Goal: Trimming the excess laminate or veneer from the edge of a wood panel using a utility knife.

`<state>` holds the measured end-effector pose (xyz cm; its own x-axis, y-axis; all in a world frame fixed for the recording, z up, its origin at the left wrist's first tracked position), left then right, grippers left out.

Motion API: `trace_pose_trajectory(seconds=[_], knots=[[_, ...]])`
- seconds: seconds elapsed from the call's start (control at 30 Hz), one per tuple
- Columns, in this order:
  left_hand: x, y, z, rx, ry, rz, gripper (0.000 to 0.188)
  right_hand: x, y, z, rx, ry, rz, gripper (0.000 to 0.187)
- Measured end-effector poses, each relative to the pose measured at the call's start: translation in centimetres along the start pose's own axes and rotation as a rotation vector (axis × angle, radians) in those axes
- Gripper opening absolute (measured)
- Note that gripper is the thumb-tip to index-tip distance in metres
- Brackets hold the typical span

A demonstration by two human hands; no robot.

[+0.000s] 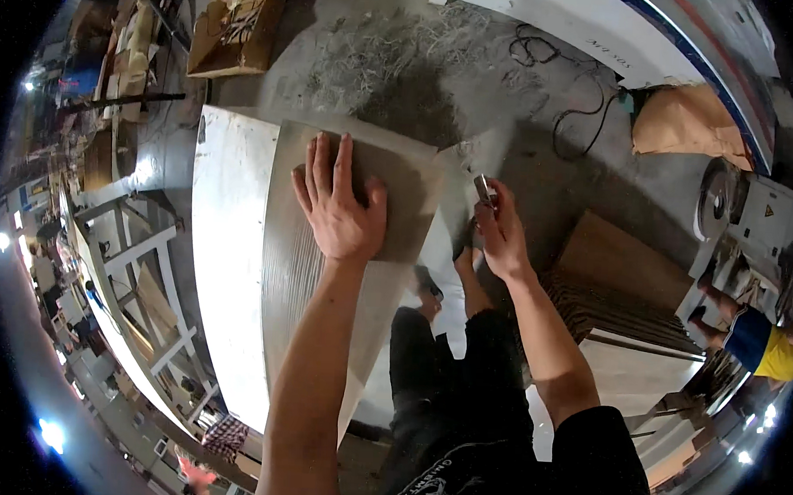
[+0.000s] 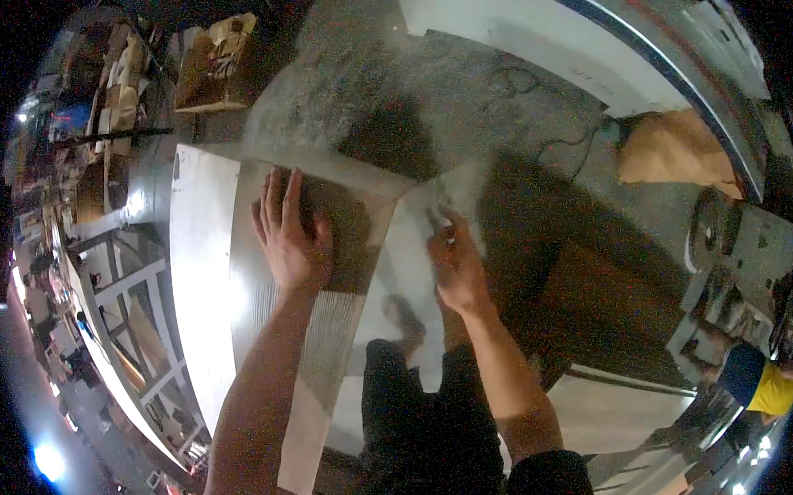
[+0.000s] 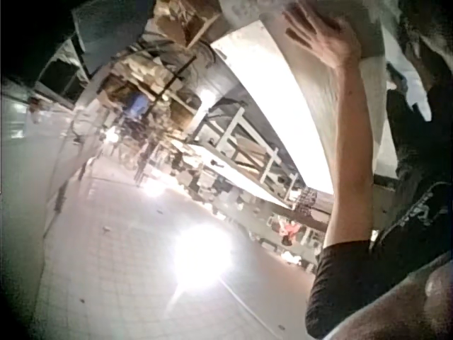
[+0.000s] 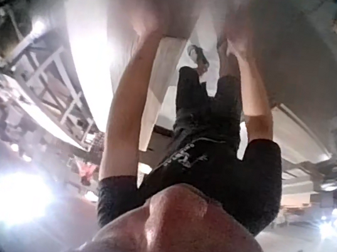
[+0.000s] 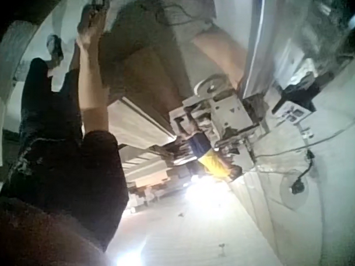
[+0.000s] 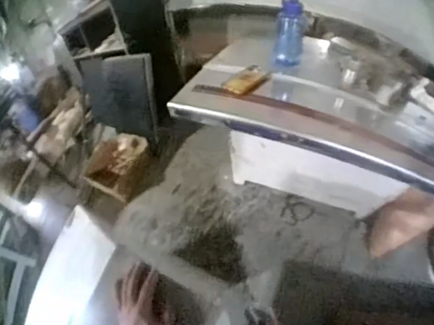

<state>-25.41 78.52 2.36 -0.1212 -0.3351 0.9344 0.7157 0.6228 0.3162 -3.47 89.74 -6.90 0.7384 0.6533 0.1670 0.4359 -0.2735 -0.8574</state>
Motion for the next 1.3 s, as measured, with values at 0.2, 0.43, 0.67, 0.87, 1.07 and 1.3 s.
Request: trace_pose_trajectory(seconds=[0.2, 0.43, 0.67, 0.87, 1.07, 1.3], knots=[[0.1, -0.8, 0.0, 0.014, -0.044, -0.022, 0.067, -2.8, -4.5, -1.2, 0.379, 0.067, -0.352, 0.037], [-0.2, -0.6, 0.2, -0.038, 0.06, -0.07, 0.056, -4.4, -6.7, -3.5, 0.778, 0.189, -0.452, 0.038], [-0.5, -0.8, -0.9, -0.031, 0.067, -0.064, 0.055, -12.4, -0.6, -19.7, 0.669, -0.04, -0.483, 0.028], [-0.4, -0.8, -0.8, -0.038, 0.105, -0.089, 0.056, -16.8, 5.1, -29.8, 0.626, -0.126, -0.654, 0.035], [1.6, -3.2, -5.0, -0.254, -0.011, -0.131, 0.057, -16.6, 2.7, -29.1, 0.751, -0.149, -0.544, 0.03], [10.7, -15.5, -35.6, -0.292, -0.454, -0.102, 0.069, -12.0, 1.8, -22.6, 0.668, 0.208, -0.616, 0.03]])
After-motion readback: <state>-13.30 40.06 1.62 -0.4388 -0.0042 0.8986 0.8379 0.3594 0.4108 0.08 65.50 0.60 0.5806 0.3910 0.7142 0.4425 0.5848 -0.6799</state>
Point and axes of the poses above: each hand's wrist, its own z-axis towards the middle knuckle, its own x-axis out of the back of the hand, y = z × x, the point moved 7 cm from there along z, towards the middle knuckle, and after that the axes turned 3 degrees about -z, right-handed, at the moved point
